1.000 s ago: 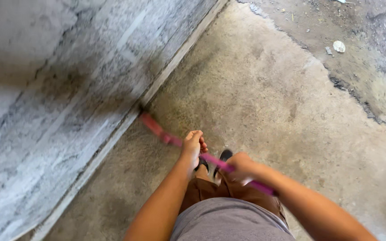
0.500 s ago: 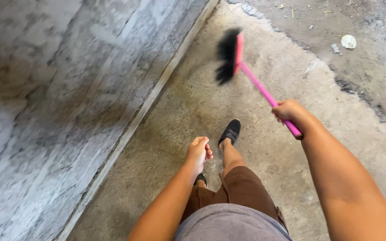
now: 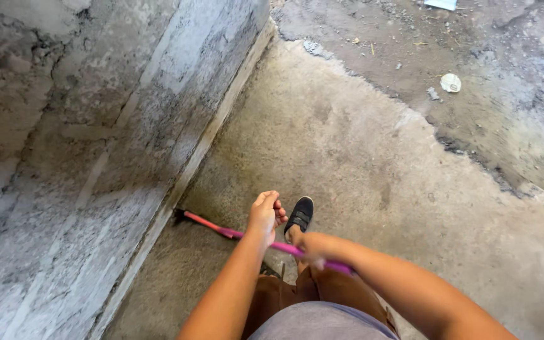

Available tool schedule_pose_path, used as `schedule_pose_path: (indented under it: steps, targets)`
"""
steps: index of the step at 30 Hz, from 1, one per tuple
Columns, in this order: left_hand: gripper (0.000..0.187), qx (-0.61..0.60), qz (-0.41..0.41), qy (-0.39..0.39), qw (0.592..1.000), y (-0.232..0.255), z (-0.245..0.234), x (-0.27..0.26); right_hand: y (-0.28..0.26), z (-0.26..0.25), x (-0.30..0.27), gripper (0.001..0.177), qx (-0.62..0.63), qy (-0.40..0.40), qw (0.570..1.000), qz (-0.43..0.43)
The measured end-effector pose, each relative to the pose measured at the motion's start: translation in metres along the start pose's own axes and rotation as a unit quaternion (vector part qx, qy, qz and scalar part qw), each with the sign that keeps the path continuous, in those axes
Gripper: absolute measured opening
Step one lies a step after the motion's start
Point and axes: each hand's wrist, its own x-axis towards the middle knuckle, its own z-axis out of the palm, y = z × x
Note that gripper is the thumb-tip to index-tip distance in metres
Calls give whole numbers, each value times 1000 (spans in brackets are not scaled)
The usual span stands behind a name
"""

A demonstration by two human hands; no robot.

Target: The person sweeps a concrete floor throughout multiple rooms using a pink-handled broom, moving dust and debris away from walls and around household items including a motorcycle and a bed.

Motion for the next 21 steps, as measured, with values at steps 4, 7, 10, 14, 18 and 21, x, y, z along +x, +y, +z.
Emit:
schedule_pose_path:
  steps: [4, 7, 10, 14, 18, 21]
  targets:
    - [11, -7, 10, 12, 1000, 2, 0, -4, 26, -117, 90, 28, 33, -3, 999, 21]
    - [10, -13, 16, 13, 1000, -6, 1, -16, 62, -234, 53, 25, 147, 184, 971, 33]
    - [10, -19, 11, 20, 1000, -17, 1, -29, 52, -282, 8, 24, 169, 315, 930, 84]
    - [9, -22, 14, 16, 1000, -41, -5, -47, 49, -246, -25, 29, 149, 384, 907, 91]
    - [9, -38, 30, -8, 999, -75, -13, -61, 87, -105, -50, 35, 112, 350, 930, 29]
    - [11, -45, 52, -12, 998, -112, -18, -78, 99, 39, -59, 40, 0, 250, 966, -72]
